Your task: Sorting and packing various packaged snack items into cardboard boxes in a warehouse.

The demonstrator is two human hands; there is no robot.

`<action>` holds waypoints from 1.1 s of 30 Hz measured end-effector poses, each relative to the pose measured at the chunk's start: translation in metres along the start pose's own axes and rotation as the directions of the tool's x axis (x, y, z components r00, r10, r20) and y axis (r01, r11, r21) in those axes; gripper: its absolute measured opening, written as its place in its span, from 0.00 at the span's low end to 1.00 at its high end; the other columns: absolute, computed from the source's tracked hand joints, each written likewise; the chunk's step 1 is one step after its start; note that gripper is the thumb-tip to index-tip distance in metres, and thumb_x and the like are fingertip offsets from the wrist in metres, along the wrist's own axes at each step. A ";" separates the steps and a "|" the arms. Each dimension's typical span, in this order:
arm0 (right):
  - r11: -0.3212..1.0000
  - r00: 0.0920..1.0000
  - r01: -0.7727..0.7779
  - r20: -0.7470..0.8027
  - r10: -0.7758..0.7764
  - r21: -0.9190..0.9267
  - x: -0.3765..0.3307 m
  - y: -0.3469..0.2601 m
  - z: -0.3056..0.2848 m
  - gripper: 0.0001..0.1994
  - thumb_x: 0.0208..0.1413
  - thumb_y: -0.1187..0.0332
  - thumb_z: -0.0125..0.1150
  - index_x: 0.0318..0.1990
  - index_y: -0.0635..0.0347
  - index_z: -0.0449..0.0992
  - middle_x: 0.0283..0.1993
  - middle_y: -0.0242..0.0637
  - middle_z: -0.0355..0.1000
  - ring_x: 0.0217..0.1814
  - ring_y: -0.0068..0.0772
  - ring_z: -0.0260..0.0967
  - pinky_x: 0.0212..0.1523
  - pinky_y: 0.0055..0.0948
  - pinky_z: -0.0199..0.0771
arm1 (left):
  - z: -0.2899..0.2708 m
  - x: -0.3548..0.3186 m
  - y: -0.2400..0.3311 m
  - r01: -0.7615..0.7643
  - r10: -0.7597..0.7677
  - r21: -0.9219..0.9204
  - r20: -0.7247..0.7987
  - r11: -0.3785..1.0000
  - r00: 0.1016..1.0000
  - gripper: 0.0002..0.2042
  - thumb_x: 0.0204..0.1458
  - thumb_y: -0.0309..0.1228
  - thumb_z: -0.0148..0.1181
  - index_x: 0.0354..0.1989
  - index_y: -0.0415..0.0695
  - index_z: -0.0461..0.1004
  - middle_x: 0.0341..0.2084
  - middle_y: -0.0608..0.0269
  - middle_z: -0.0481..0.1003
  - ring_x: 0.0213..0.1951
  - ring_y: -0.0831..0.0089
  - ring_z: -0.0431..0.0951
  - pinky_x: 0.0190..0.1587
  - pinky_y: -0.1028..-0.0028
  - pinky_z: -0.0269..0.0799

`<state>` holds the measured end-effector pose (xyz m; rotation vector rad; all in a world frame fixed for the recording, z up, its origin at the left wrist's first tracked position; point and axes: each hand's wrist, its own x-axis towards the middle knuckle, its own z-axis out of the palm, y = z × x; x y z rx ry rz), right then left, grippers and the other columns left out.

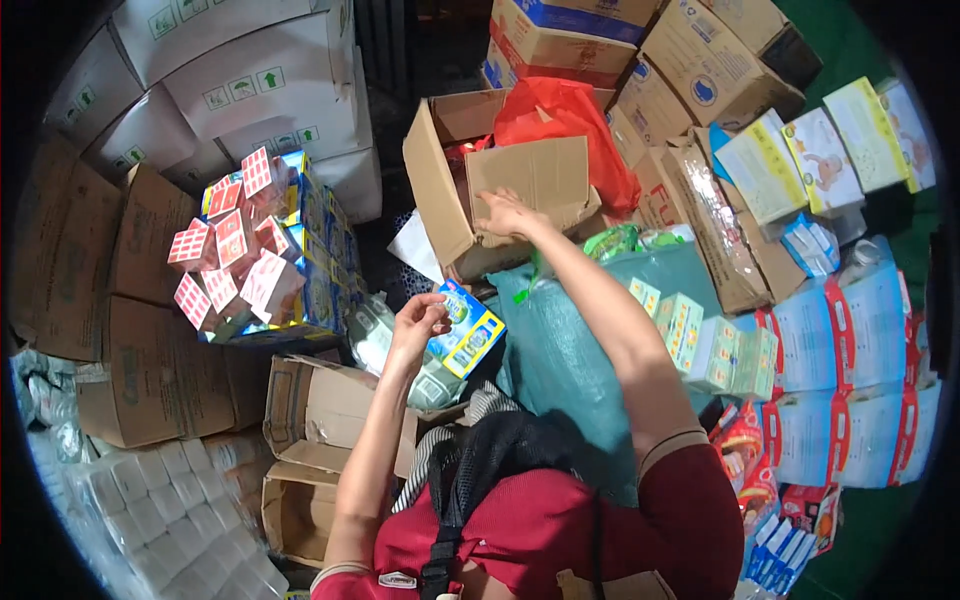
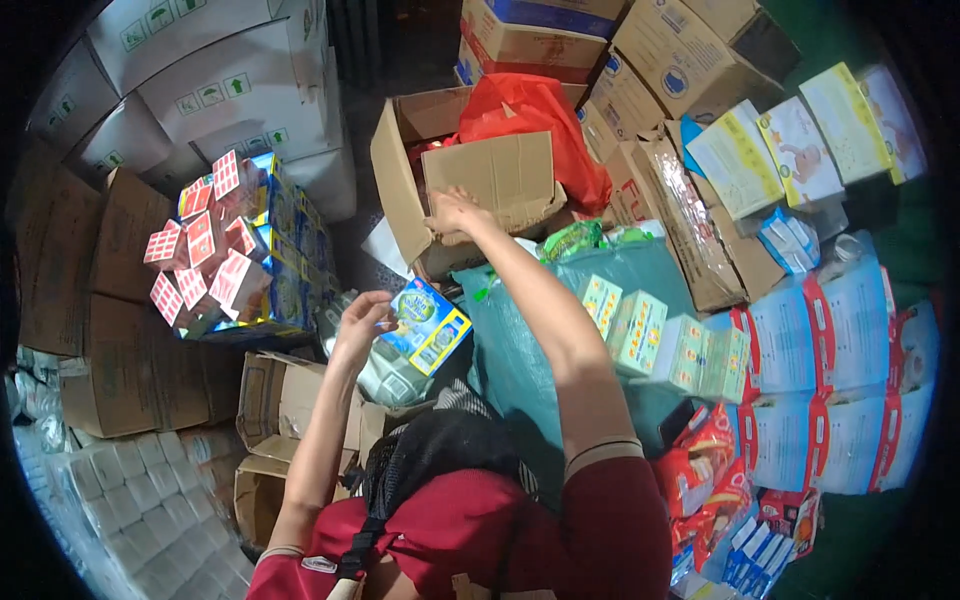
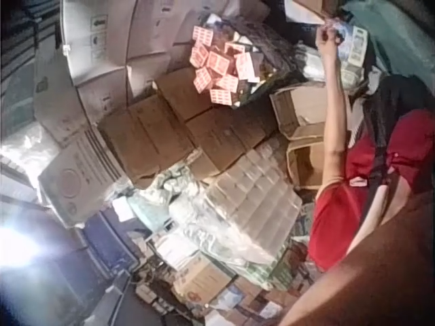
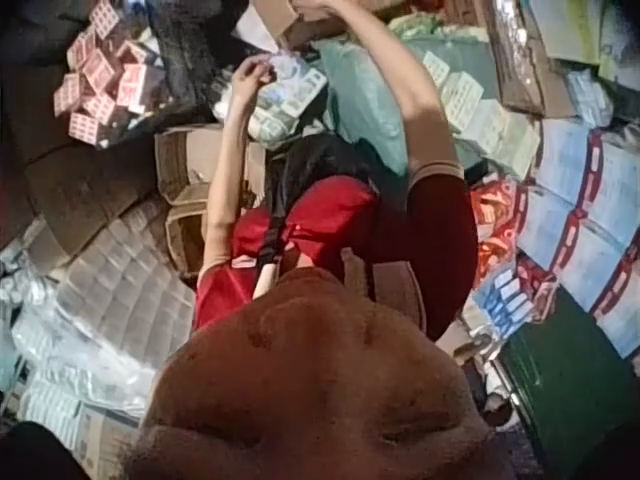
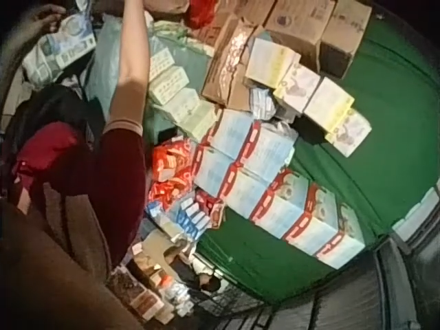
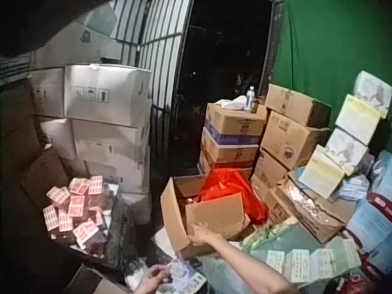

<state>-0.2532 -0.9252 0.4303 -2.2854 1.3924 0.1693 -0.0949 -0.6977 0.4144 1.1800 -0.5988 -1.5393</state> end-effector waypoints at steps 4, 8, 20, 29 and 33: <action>0.997 0.996 0.020 -0.087 -0.027 -0.079 0.057 0.006 -0.004 0.38 0.43 0.48 0.57 0.62 0.51 0.52 0.64 0.56 0.43 0.67 0.56 0.37 0.63 0.51 0.39 | -0.010 0.033 0.000 0.016 -0.011 0.051 -0.086 0.999 0.996 0.08 0.50 0.27 0.53 0.38 0.41 0.69 0.26 0.67 0.71 0.28 0.78 0.71 0.34 0.75 0.71; 0.986 0.914 0.039 -0.392 -0.100 -0.161 0.111 0.041 -0.009 0.40 0.44 0.39 0.49 0.62 0.50 0.51 0.66 0.52 0.37 0.69 0.53 0.30 0.64 0.54 0.31 | 0.006 0.084 0.008 0.037 -0.024 0.137 -0.095 0.990 0.995 0.07 0.50 0.26 0.52 0.37 0.41 0.69 0.24 0.68 0.70 0.27 0.79 0.71 0.34 0.78 0.69; 0.976 0.982 0.164 0.118 -0.147 -0.146 0.027 0.071 -0.073 0.32 0.54 0.41 0.34 0.39 0.63 0.75 0.40 0.54 0.70 0.50 0.51 0.64 0.53 0.54 0.55 | 0.042 0.224 0.019 -0.115 0.135 0.156 -0.127 0.981 0.983 0.08 0.54 0.30 0.50 0.39 0.41 0.69 0.25 0.68 0.71 0.29 0.80 0.71 0.35 0.79 0.69; 0.911 0.845 0.362 0.341 -0.411 0.199 -0.009 0.139 -0.012 0.13 0.44 0.60 0.55 0.28 0.62 0.70 0.27 0.45 0.71 0.33 0.47 0.69 0.35 0.41 0.67 | 0.075 0.310 -0.027 -0.192 0.075 0.567 0.223 0.801 0.972 0.11 0.51 0.28 0.52 0.42 0.37 0.68 0.35 0.64 0.72 0.38 0.78 0.70 0.41 0.78 0.65; 0.962 0.784 0.030 0.590 -0.192 0.273 0.019 0.153 0.017 0.11 0.45 0.61 0.54 0.30 0.60 0.70 0.27 0.43 0.71 0.32 0.46 0.69 0.32 0.42 0.66 | 0.063 0.377 -0.084 -0.208 0.216 0.675 0.074 0.708 0.974 0.10 0.45 0.27 0.56 0.35 0.37 0.71 0.28 0.53 0.76 0.33 0.69 0.76 0.37 0.73 0.70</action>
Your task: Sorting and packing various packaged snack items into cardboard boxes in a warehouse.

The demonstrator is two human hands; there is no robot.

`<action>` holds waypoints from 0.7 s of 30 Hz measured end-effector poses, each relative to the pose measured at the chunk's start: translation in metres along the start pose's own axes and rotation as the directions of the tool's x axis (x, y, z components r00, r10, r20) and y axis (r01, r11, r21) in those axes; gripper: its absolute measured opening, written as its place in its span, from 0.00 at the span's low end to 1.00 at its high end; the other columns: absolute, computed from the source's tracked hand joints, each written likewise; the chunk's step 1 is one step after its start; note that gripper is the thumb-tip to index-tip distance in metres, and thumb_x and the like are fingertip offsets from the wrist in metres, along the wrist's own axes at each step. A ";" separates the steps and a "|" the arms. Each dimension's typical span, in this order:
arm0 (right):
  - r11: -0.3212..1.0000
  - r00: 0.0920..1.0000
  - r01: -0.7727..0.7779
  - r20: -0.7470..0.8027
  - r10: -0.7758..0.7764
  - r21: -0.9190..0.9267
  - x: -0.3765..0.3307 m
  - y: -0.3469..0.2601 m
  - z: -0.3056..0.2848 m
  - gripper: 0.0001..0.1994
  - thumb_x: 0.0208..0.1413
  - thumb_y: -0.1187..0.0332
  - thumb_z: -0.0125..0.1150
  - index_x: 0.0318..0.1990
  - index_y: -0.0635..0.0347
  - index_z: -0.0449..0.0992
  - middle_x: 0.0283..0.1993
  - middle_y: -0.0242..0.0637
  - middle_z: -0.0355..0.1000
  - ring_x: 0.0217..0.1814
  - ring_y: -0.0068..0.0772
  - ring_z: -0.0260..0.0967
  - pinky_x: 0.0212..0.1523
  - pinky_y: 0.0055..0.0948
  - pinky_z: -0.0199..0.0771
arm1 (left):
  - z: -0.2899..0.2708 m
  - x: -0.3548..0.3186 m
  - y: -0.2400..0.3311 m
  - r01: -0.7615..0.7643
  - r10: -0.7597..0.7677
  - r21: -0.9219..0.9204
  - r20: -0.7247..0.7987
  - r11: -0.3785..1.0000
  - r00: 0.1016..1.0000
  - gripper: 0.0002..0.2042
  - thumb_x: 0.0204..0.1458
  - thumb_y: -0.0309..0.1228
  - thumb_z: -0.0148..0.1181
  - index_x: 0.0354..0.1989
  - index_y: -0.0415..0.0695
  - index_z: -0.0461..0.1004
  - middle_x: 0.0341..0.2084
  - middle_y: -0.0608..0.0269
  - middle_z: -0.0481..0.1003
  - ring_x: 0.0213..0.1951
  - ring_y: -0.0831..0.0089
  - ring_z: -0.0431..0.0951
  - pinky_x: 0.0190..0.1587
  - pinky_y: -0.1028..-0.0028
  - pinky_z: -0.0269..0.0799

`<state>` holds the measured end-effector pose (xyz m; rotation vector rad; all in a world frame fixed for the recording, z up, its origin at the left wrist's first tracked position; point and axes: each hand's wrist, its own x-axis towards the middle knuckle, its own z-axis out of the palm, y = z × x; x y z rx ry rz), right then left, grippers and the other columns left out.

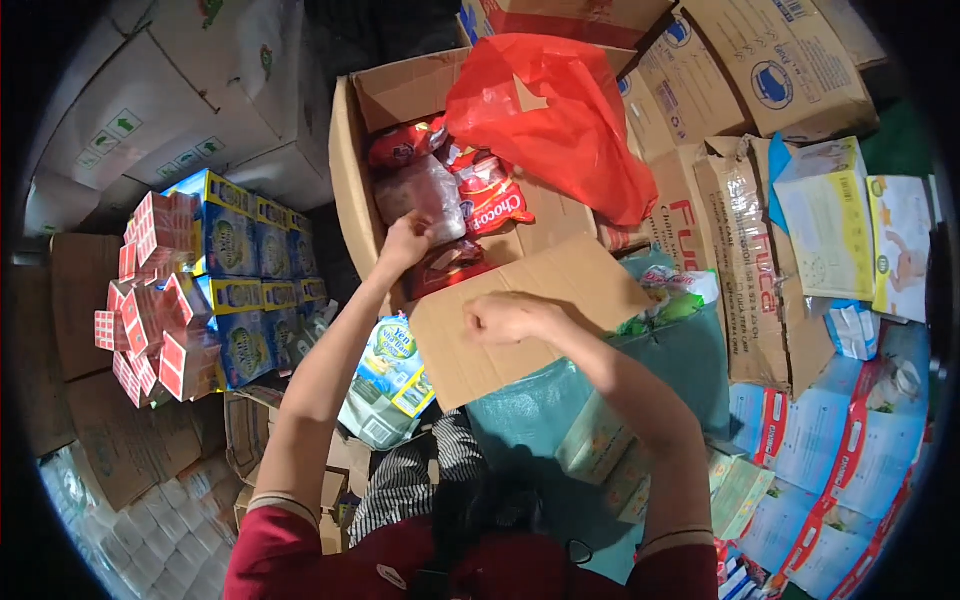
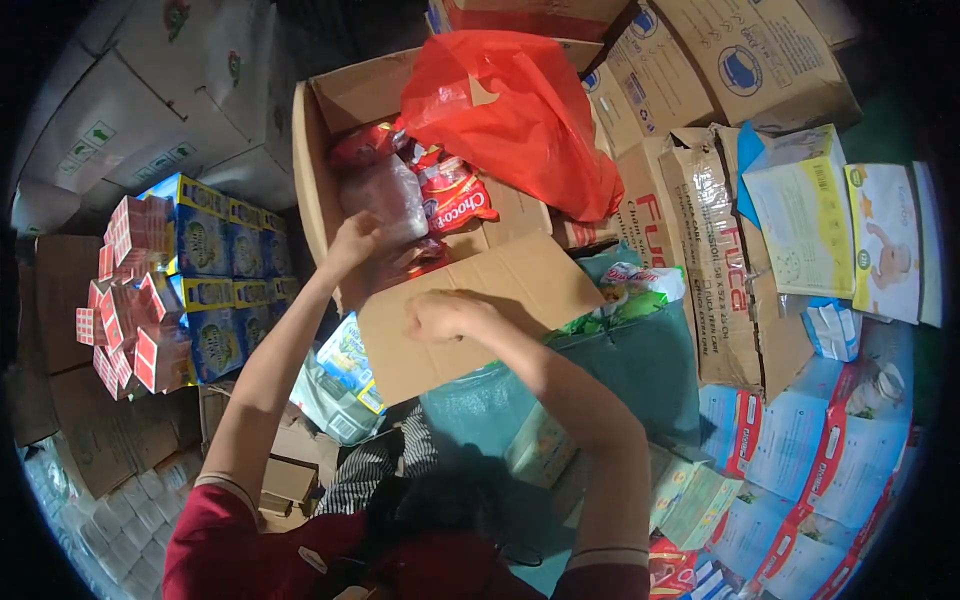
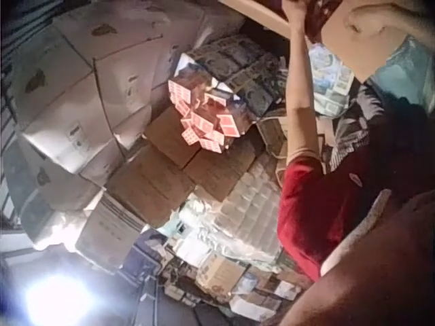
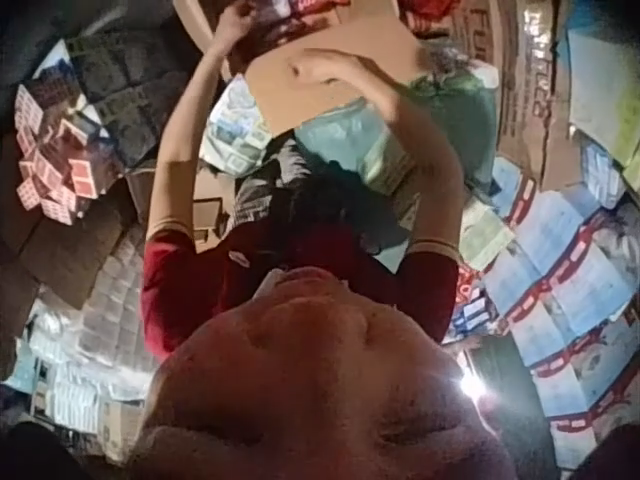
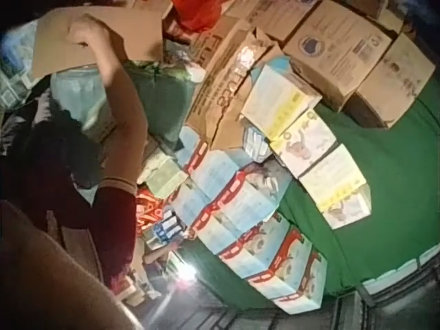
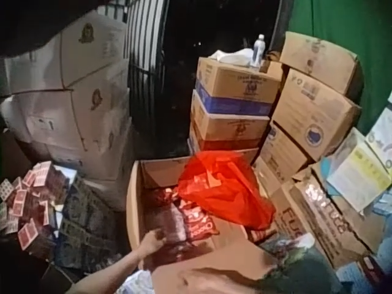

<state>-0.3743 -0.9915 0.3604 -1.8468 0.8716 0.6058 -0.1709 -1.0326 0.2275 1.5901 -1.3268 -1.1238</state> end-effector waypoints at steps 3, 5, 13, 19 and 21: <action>0.992 0.872 -0.091 -0.488 0.040 -0.081 0.016 0.029 0.001 0.09 0.47 0.64 0.51 0.29 0.61 0.69 0.26 0.44 0.71 0.29 0.46 0.70 0.29 0.43 0.67 | 0.046 0.027 -0.032 0.022 -0.076 0.314 0.161 0.949 0.984 0.14 0.41 0.33 0.59 0.35 0.37 0.73 0.30 0.45 0.74 0.36 0.59 0.76 0.40 0.66 0.70; 0.983 0.805 -0.154 -0.589 0.069 -0.096 0.021 0.046 0.005 0.08 0.48 0.65 0.50 0.29 0.60 0.68 0.25 0.45 0.71 0.27 0.46 0.70 0.27 0.43 0.67 | 0.076 0.044 -0.060 -0.101 -0.183 0.632 0.369 0.768 0.911 0.16 0.38 0.37 0.60 0.34 0.39 0.74 0.31 0.44 0.74 0.38 0.54 0.75 0.41 0.63 0.69; 0.954 0.700 -0.273 -0.706 0.108 -0.125 0.018 0.070 0.023 0.08 0.51 0.66 0.47 0.34 0.60 0.64 0.24 0.47 0.69 0.21 0.48 0.70 0.20 0.45 0.69 | 0.174 0.032 -0.148 -0.441 -0.249 0.655 0.690 0.613 0.679 0.27 0.45 0.37 0.51 0.55 0.44 0.55 0.50 0.42 0.62 0.50 0.55 0.68 0.49 0.62 0.66; 0.972 0.706 -0.207 -0.705 0.069 -0.112 0.034 0.045 0.020 0.08 0.49 0.67 0.48 0.34 0.60 0.64 0.23 0.45 0.70 0.22 0.46 0.70 0.22 0.45 0.68 | 0.135 0.039 -0.193 -0.408 -0.190 0.695 0.612 0.591 0.767 0.25 0.52 0.35 0.43 0.58 0.41 0.50 0.48 0.42 0.66 0.49 0.59 0.71 0.46 0.66 0.69; 0.985 0.735 -0.166 -0.672 0.094 -0.043 0.032 0.051 0.016 0.09 0.49 0.67 0.50 0.35 0.60 0.64 0.22 0.43 0.70 0.23 0.46 0.70 0.24 0.45 0.68 | 0.120 0.054 -0.167 -0.377 -0.205 0.735 0.567 0.563 0.798 0.22 0.48 0.34 0.48 0.51 0.40 0.58 0.43 0.45 0.69 0.45 0.59 0.73 0.43 0.66 0.70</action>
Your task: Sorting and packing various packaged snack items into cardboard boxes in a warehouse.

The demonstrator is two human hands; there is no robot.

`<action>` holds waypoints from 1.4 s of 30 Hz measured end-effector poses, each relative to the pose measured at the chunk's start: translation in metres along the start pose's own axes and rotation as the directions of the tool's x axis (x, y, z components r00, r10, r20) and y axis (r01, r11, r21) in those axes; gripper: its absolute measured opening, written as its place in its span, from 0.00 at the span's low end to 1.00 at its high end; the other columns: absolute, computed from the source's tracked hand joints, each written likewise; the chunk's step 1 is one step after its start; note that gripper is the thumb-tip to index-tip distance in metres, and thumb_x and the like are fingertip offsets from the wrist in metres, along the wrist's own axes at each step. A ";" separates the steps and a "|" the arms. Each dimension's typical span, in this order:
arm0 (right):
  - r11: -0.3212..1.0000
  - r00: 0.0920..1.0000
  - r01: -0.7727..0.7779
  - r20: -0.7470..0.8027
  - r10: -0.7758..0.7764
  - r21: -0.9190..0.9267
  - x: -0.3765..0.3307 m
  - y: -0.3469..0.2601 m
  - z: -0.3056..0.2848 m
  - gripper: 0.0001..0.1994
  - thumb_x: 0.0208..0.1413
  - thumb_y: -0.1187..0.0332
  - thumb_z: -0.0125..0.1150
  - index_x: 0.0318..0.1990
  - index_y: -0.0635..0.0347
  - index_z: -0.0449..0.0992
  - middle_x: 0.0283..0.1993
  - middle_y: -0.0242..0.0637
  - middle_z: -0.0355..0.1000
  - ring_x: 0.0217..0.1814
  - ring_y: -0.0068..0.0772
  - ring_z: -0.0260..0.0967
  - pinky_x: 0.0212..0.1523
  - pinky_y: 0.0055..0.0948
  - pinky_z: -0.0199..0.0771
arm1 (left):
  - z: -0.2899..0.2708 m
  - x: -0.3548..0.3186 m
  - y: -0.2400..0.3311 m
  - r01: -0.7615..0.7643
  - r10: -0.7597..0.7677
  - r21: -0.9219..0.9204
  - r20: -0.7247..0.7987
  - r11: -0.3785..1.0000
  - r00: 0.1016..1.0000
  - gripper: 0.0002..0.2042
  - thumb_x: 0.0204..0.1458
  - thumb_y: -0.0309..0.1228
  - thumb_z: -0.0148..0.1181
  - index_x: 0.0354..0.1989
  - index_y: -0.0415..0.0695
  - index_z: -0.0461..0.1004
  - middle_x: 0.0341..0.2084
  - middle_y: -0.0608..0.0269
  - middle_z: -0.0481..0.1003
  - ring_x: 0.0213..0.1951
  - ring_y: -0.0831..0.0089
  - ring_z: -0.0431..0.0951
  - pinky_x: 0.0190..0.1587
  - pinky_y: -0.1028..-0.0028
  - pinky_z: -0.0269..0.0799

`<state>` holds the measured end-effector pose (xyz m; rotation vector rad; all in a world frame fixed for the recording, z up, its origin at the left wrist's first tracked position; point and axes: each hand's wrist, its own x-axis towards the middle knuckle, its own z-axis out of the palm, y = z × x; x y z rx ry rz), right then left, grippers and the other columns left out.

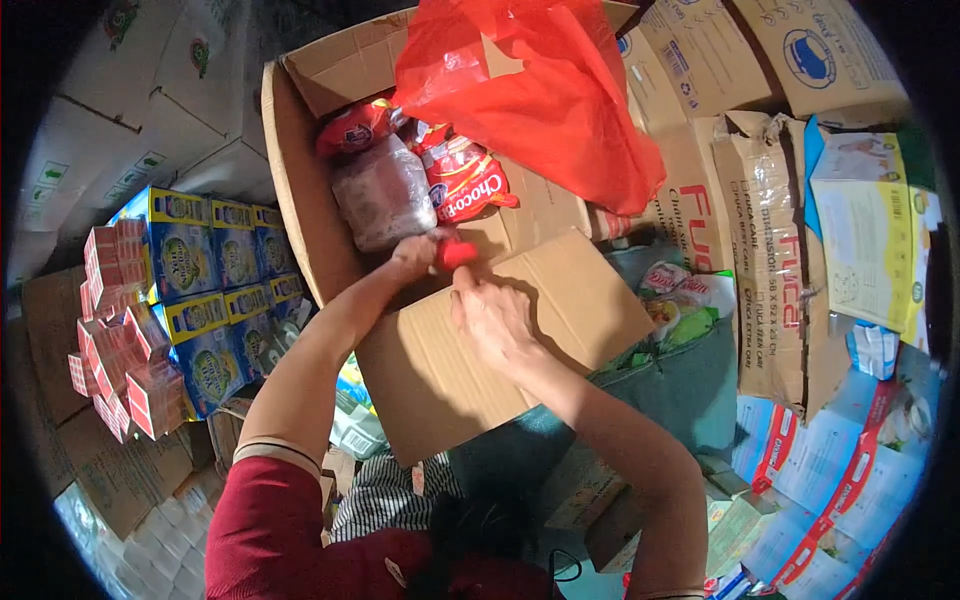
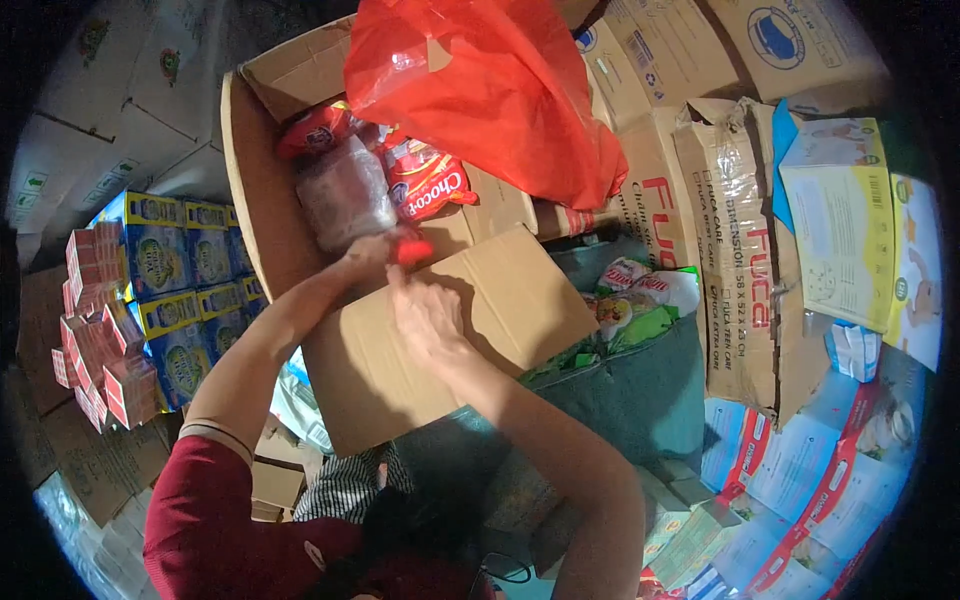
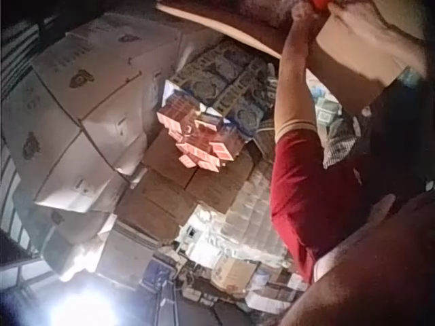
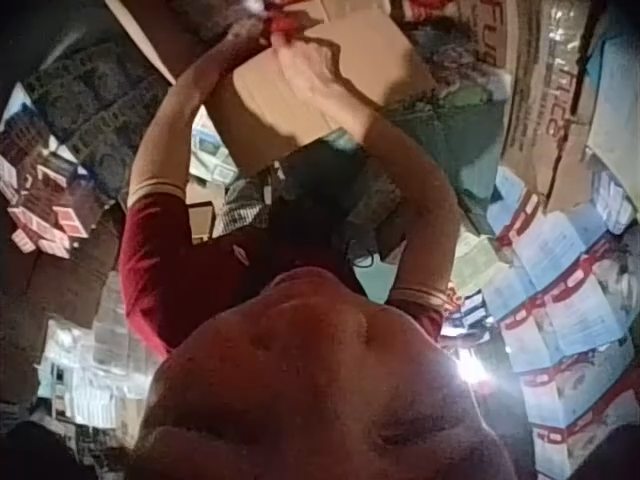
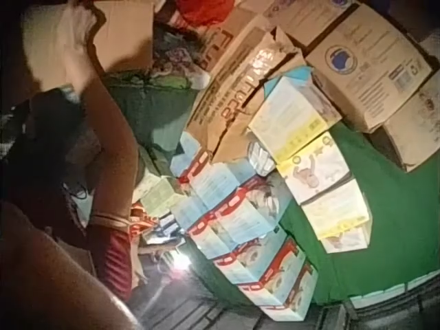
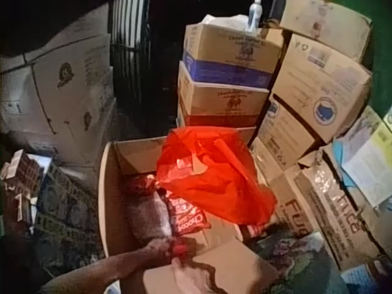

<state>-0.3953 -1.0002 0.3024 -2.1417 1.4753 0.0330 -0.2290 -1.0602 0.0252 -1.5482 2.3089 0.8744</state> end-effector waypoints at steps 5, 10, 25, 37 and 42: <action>0.957 0.960 -0.174 -0.175 0.217 0.231 0.005 0.014 -0.002 0.28 0.44 0.71 0.58 0.54 0.50 0.56 0.39 0.44 0.69 0.28 0.47 0.71 0.30 0.45 0.69 | -0.131 -0.026 0.050 0.101 -0.111 -0.218 -0.031 0.971 0.993 0.11 0.39 0.34 0.60 0.28 0.39 0.76 0.29 0.48 0.75 0.36 0.58 0.77 0.37 0.65 0.73; 0.910 0.930 -0.145 -0.261 0.260 0.388 0.007 0.001 -0.023 0.47 0.37 0.76 0.65 0.64 0.43 0.41 0.64 0.50 0.42 0.39 0.52 0.70 0.37 0.43 0.73 | -0.236 -0.115 0.103 -0.366 0.367 0.340 0.066 0.866 0.928 0.13 0.40 0.31 0.57 0.33 0.36 0.73 0.29 0.49 0.74 0.34 0.56 0.76 0.35 0.63 0.72; 0.940 0.994 -0.009 -0.104 -0.028 -0.341 0.041 0.001 0.026 0.11 0.45 0.66 0.49 0.36 0.53 0.75 0.40 0.37 0.67 0.46 0.36 0.60 0.41 0.36 0.59 | -0.140 0.061 0.048 -0.361 0.347 0.046 0.187 0.931 0.919 0.22 0.42 0.41 0.58 0.44 0.41 0.71 0.39 0.49 0.73 0.42 0.56 0.73 0.45 0.66 0.68; 0.889 0.981 -0.020 0.161 0.105 -0.458 0.063 0.004 0.033 0.16 0.47 0.66 0.47 0.44 0.50 0.74 0.44 0.28 0.68 0.50 0.31 0.53 0.46 0.32 0.48 | -0.037 0.148 0.050 -0.352 0.383 0.653 0.101 0.671 0.918 0.28 0.42 0.36 0.56 0.56 0.53 0.61 0.63 0.62 0.44 0.64 0.54 0.43 0.56 0.47 0.51; 0.886 0.999 -0.014 0.038 0.036 -0.464 0.058 0.019 0.042 0.11 0.45 0.65 0.50 0.33 0.52 0.79 0.36 0.29 0.72 0.48 0.30 0.54 0.44 0.32 0.48 | -0.021 0.149 0.064 -0.347 0.347 0.673 0.140 0.653 0.927 0.26 0.48 0.35 0.49 0.59 0.59 0.57 0.65 0.66 0.34 0.65 0.55 0.36 0.57 0.44 0.46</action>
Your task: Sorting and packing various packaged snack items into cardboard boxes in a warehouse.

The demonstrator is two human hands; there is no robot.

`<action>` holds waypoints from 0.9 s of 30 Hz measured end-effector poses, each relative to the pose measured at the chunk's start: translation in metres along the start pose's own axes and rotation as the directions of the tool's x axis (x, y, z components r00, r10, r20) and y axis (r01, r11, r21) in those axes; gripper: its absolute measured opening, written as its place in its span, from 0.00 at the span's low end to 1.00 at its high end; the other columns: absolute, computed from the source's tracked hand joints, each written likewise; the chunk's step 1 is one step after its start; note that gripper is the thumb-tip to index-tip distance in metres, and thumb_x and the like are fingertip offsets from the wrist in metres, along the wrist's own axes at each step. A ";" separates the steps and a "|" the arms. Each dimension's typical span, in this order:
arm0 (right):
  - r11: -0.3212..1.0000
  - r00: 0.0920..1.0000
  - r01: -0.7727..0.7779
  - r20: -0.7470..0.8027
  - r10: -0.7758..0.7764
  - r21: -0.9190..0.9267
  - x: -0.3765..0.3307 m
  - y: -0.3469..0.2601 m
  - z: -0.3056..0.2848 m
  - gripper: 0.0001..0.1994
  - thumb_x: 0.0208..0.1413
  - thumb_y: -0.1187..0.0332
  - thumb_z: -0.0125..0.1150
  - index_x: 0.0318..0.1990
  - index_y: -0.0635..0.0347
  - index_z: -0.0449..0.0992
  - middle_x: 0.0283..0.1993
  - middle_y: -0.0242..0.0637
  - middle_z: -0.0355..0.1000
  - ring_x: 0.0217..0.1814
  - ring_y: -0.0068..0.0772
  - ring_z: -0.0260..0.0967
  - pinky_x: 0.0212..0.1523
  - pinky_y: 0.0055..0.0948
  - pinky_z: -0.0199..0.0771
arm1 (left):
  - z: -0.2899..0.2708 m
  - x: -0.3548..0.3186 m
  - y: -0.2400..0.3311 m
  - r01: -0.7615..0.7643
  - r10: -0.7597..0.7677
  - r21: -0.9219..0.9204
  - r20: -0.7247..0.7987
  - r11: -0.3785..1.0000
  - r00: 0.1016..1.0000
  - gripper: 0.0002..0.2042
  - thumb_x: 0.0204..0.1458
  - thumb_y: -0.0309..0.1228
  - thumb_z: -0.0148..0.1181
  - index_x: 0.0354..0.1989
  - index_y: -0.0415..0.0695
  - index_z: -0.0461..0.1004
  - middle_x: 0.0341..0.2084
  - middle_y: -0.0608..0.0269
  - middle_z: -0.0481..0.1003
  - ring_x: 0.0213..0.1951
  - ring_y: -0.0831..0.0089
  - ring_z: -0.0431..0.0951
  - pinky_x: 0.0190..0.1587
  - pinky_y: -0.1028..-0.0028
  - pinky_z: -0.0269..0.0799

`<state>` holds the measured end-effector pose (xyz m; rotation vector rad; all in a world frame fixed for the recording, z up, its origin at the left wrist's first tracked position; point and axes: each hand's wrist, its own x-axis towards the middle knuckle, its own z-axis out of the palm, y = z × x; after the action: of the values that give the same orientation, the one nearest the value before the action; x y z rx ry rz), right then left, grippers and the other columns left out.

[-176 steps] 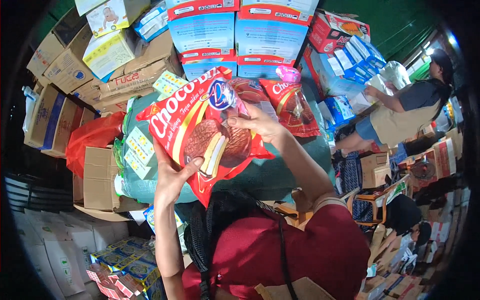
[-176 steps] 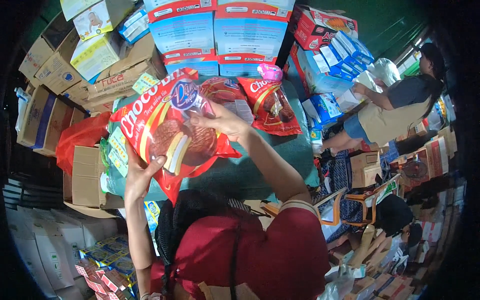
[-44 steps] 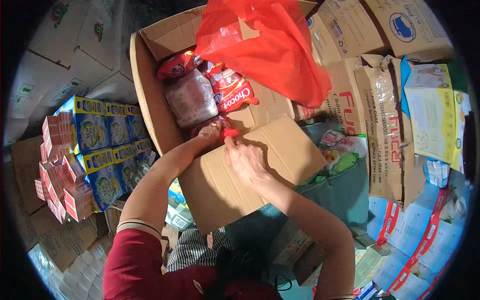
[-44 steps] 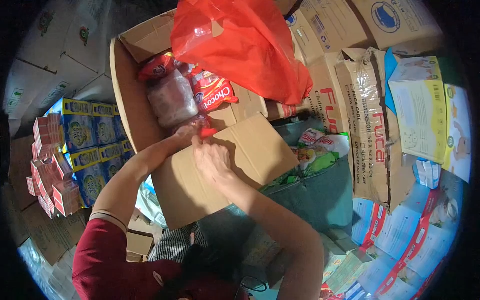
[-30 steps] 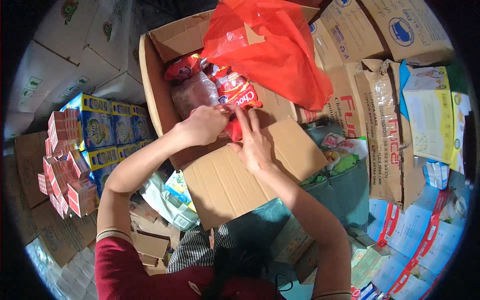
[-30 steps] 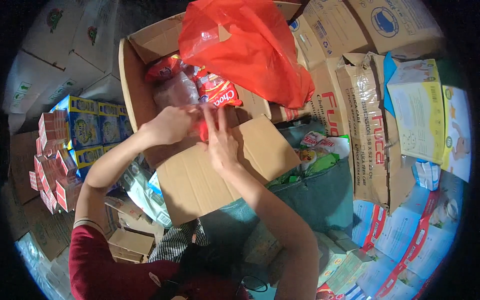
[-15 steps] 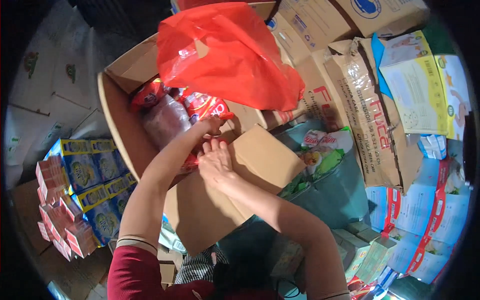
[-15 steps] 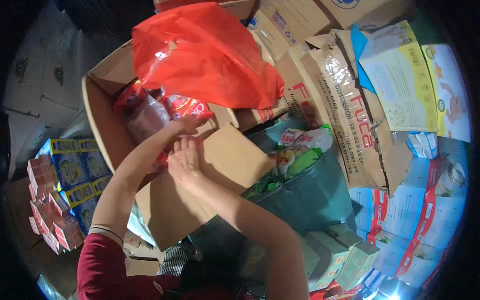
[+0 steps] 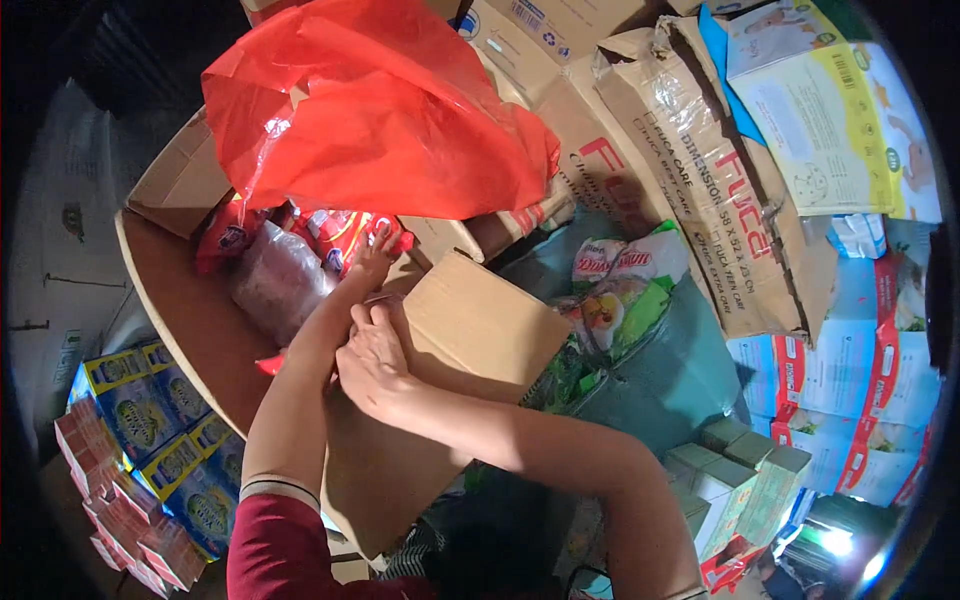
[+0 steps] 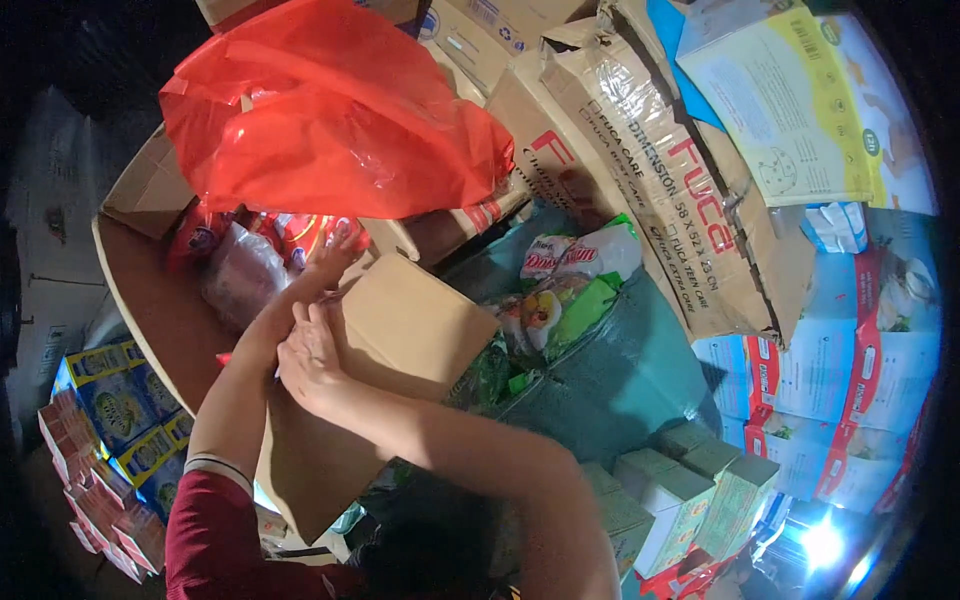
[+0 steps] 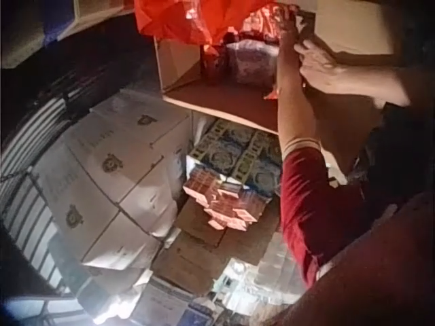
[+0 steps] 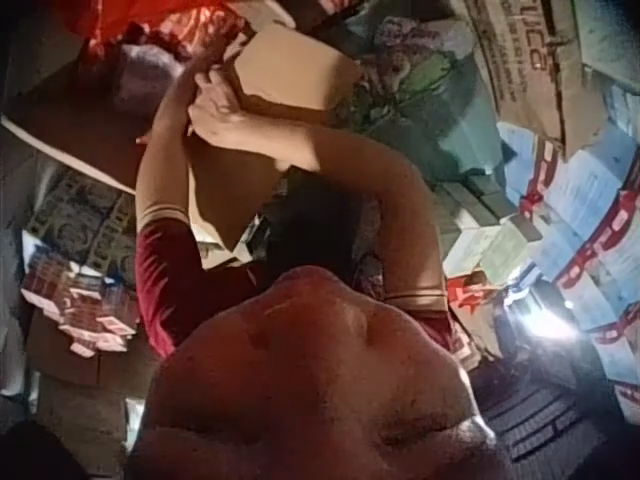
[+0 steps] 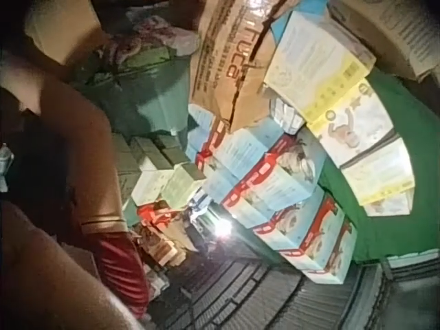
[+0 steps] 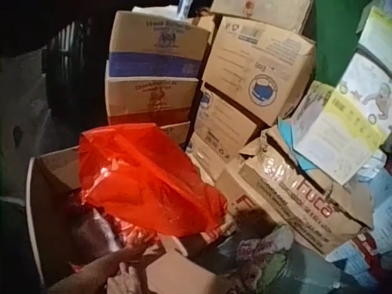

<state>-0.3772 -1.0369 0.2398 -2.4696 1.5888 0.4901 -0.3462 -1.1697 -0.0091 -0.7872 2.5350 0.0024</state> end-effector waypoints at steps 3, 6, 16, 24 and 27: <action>0.986 0.992 -0.004 0.124 -0.016 0.164 -0.006 0.008 -0.022 0.10 0.42 0.64 0.52 0.24 0.53 0.80 0.28 0.27 0.73 0.47 0.30 0.55 0.43 0.33 0.49 | -0.014 0.011 0.010 -0.015 0.017 -0.133 0.008 0.991 1.000 0.25 0.49 0.35 0.48 0.59 0.50 0.56 0.64 0.62 0.42 0.64 0.60 0.44 0.58 0.48 0.46; 0.978 0.999 0.032 -0.042 -0.024 0.207 -0.003 0.000 -0.018 0.09 0.40 0.65 0.52 0.23 0.54 0.79 0.27 0.29 0.72 0.46 0.32 0.56 0.42 0.35 0.49 | 0.013 -0.012 -0.011 -0.035 -0.008 -0.121 -0.333 0.992 0.943 0.26 0.49 0.35 0.47 0.57 0.41 0.56 0.54 0.56 0.61 0.54 0.60 0.63 0.53 0.56 0.60; 0.834 0.942 -0.168 -0.162 0.293 0.526 -0.002 0.003 -0.033 0.38 0.39 0.59 0.63 0.56 0.68 0.53 0.52 0.51 0.58 0.53 0.47 0.56 0.55 0.44 0.53 | -0.064 -0.127 -0.072 0.179 -0.713 -0.935 -0.100 0.306 0.694 0.08 0.38 0.29 0.57 0.29 0.47 0.78 0.26 0.52 0.75 0.30 0.61 0.77 0.35 0.66 0.72; 0.575 0.872 -0.111 -0.198 0.447 0.811 0.005 0.022 -0.035 0.57 0.29 0.58 0.71 0.62 0.69 0.33 0.62 0.62 0.43 0.64 0.57 0.44 0.62 0.45 0.46 | -0.187 -0.202 -0.040 -0.445 -0.783 -0.747 0.161 -0.495 0.601 0.08 0.45 0.19 0.57 0.35 0.37 0.76 0.27 0.63 0.76 0.28 0.82 0.72 0.33 0.82 0.70; 0.344 0.857 -0.061 -0.128 0.499 0.937 0.016 0.034 -0.042 0.46 0.35 0.69 0.64 0.61 0.63 0.41 0.57 0.60 0.53 0.59 0.56 0.52 0.58 0.43 0.54 | -0.236 -0.219 -0.022 -0.476 -0.755 -0.738 0.069 -0.478 0.652 0.08 0.45 0.20 0.58 0.35 0.38 0.76 0.27 0.63 0.76 0.29 0.81 0.73 0.36 0.81 0.71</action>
<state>-0.3945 -1.0782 0.2746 -1.4082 1.7211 -0.7949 -0.2822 -1.1047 0.3005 -2.3426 1.7323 2.9970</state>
